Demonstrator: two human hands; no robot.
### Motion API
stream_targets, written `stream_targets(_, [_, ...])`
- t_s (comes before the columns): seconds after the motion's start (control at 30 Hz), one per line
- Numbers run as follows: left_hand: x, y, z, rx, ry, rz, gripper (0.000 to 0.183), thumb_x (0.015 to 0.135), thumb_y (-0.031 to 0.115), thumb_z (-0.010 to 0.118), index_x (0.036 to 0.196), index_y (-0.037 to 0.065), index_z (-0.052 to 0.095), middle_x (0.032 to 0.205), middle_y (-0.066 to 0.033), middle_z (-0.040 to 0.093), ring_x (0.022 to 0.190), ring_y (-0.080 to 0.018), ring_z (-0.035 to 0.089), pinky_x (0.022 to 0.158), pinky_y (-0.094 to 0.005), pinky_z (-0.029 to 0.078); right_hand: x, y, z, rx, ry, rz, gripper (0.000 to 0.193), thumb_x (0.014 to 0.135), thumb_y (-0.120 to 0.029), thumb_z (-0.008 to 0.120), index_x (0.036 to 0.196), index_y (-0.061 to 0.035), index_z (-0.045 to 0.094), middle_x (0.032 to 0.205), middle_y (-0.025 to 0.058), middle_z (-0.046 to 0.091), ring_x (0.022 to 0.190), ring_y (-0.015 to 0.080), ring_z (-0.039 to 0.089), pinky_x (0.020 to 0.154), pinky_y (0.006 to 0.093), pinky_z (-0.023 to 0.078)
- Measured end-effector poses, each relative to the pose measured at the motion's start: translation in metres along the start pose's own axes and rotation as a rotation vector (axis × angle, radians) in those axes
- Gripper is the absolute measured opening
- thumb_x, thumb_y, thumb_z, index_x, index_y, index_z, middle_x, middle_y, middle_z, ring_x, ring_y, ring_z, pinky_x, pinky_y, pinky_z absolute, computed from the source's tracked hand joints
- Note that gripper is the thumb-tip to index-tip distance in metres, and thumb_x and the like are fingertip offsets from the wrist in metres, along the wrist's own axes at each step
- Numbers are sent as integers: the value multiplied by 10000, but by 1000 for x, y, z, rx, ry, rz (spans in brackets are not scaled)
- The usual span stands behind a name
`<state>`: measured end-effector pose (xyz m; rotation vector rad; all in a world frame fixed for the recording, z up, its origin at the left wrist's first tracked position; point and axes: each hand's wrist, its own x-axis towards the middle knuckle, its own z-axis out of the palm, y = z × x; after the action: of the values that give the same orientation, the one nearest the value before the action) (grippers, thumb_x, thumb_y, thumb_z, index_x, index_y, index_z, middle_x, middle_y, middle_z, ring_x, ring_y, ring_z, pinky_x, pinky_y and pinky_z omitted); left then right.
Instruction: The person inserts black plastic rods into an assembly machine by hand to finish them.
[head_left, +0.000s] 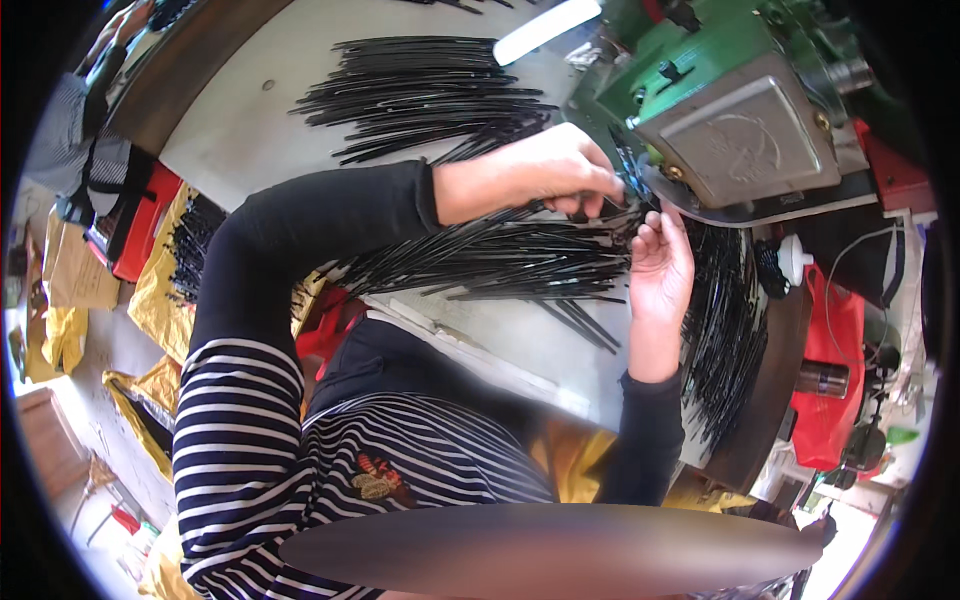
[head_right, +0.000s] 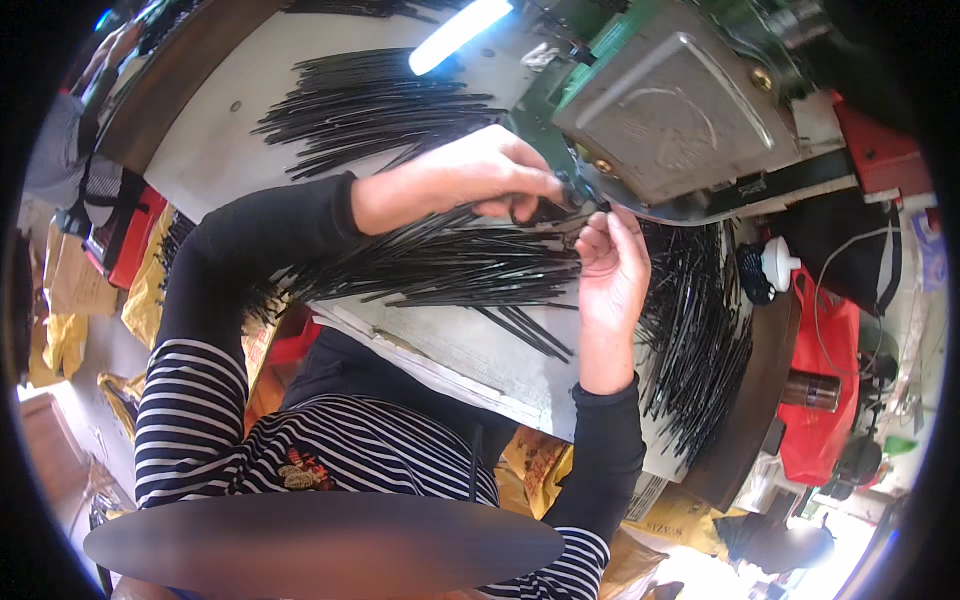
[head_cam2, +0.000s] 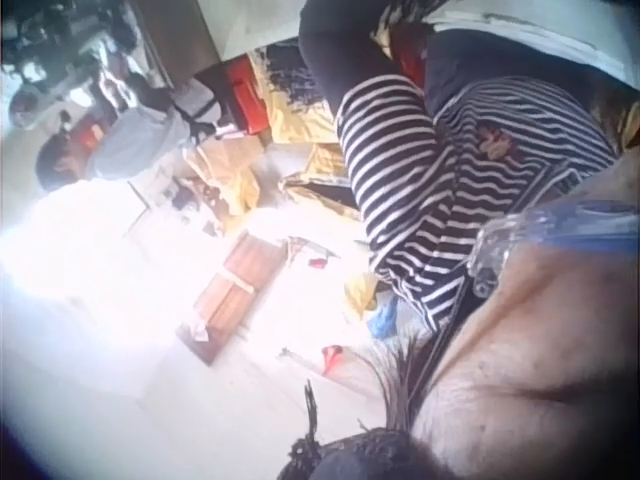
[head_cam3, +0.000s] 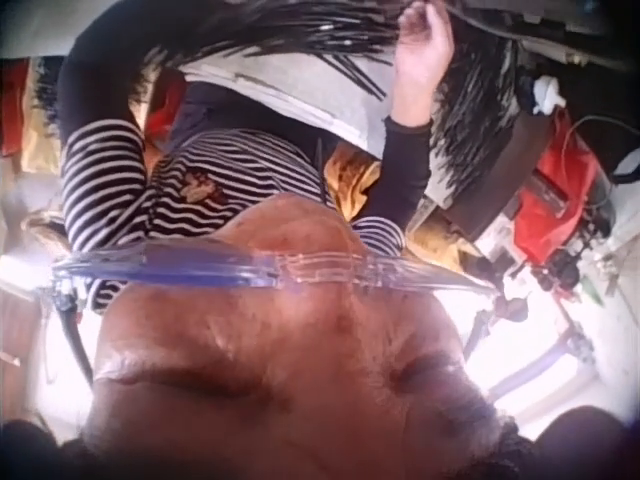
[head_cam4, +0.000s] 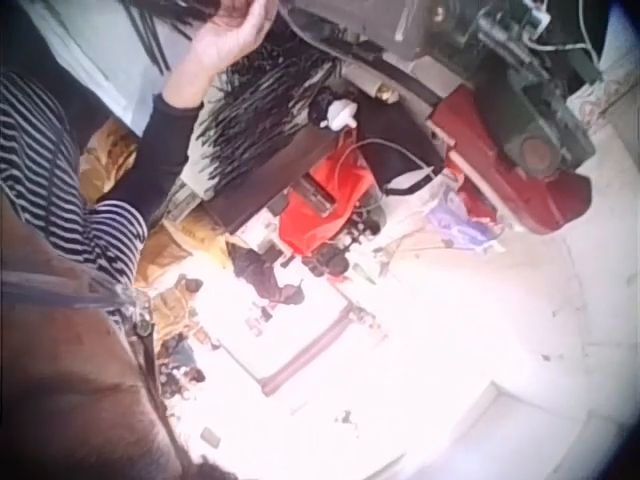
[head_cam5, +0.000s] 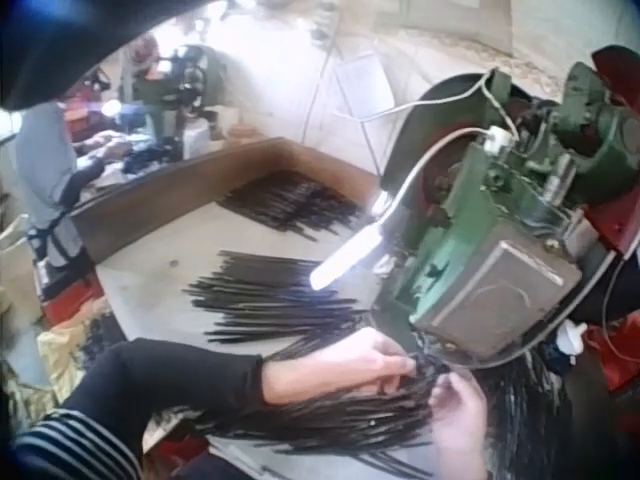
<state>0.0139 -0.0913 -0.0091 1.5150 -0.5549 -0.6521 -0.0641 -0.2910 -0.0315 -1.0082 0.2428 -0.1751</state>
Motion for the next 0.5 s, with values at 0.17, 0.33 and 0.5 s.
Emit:
stream_targets(0.17, [-11, -2, 6, 117, -148, 21, 340, 856, 285, 559, 931, -36, 639, 688, -68, 641, 486, -96, 570, 423, -211, 426, -2, 11, -1, -100, -115, 65, 206, 908, -155, 521, 1037, -1, 568, 882, 93, 641, 740, 150, 644, 614, 263, 554])
stream_targets(0.33, [-15, 7, -40, 667, 11, 109, 276, 802, 241, 536, 805, -7, 658, 650, -88, 654, 514, -152, 637, 527, -287, 514, 0, 8, 3, -64, -111, 56, 173, 911, -160, 518, 976, -10, 575, 906, 122, 633, 757, 193, 648, 635, 282, 554])
stream_targets(0.5, [-35, 1, -87, 1267, 338, 203, 195, 758, 246, 583, 777, 77, 677, 710, -132, 635, 709, -317, 623, 629, -406, 500, -2, 5, 1, -67, -145, 69, 174, 907, -158, 523, 982, -10, 575, 885, 115, 633, 740, 189, 649, 628, 272, 551])
